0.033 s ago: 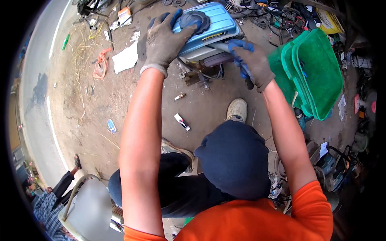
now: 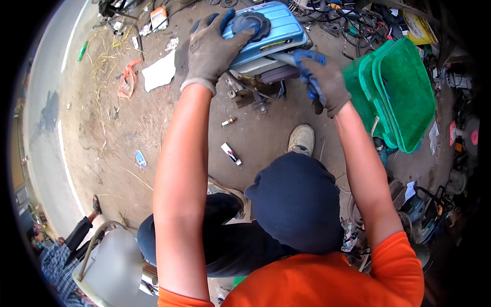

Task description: The person sits on the ground and uses a screwdriver to loosen and tighten screws on a small blue motor. They repeatedly adjust the motor's position and continue working on the same fasteners.

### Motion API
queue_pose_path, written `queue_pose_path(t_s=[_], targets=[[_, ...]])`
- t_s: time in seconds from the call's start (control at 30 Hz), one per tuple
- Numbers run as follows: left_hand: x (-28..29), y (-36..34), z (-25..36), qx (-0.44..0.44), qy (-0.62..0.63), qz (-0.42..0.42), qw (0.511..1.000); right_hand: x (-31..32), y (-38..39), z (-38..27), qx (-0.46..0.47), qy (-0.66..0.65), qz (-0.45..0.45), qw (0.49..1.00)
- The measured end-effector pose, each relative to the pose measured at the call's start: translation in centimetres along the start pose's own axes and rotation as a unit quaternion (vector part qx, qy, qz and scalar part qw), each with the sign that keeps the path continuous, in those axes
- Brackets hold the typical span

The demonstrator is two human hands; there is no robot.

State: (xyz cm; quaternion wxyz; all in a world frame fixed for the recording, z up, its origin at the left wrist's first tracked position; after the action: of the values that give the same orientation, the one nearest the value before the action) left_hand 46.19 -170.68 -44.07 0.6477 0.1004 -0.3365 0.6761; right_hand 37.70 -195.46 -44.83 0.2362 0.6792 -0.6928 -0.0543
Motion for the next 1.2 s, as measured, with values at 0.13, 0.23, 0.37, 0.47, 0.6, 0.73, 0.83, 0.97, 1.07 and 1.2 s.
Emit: queue_pose_path(t_s=[0.13, 0.23, 0.37, 0.47, 0.6, 0.73, 0.83, 0.97, 1.07, 1.2], targets=[[0.3, 0.4, 1.7, 0.050, -0.019, -0.001, 0.999, -0.5, -0.1, 0.5, -0.044, -0.079, 0.031, 0.995], [0.1, 0.4, 1.0, 0.043, -0.027, 0.010, 0.999, -0.8, -0.1, 0.5, -0.068, -0.074, 0.070, 0.992], [-0.1, -0.1, 0.1, 0.038, -0.022, 0.009, 0.999, -0.5, -0.1, -0.4, -0.026, -0.004, 0.028, 0.999], [0.2, -0.3, -0.2, 0.062, 0.001, -0.015, 0.998, -0.4, 0.4, -0.9, -0.012, 0.065, 0.033, 0.997], [0.2, -0.1, 0.2, 0.056, -0.011, 0.006, 0.998, -0.4, 0.2, -0.2, 0.066, 0.109, 0.064, 0.990], [0.3, 0.0, 0.4, 0.066, -0.007, -0.001, 0.998, 1.8, -0.3, -0.4, 0.105, 0.189, 0.037, 0.976], [0.4, -0.2, 0.2, 0.076, -0.007, -0.006, 0.997, 3.9, 1.0, -1.9, 0.096, 0.113, 0.008, 0.989], [0.2, -0.1, -0.2, 0.075, -0.013, -0.004, 0.997, 2.8, 1.7, -1.6, 0.155, 0.225, 0.029, 0.961], [0.1, 0.2, 0.1, 0.075, -0.007, 0.006, 0.997, 1.8, 1.8, -2.4, 0.211, 0.346, 0.035, 0.914], [0.1, 0.1, 0.3, 0.072, -0.001, 0.012, 0.997, 1.8, 0.0, -3.2, 0.466, 0.562, 0.023, 0.683]])
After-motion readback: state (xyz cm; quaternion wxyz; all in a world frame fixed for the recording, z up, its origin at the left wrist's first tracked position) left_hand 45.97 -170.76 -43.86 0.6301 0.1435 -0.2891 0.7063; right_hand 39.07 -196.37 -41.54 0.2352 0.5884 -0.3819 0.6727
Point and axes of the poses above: each hand's wrist, its own y-axis away from the middle knuckle, its own x-axis out of the back of the hand, z = x × y, the point moved 4 cm from there along -y, towards the middle knuckle, and after that the axes turned 14 degrees about y, right-handed, at the moved point
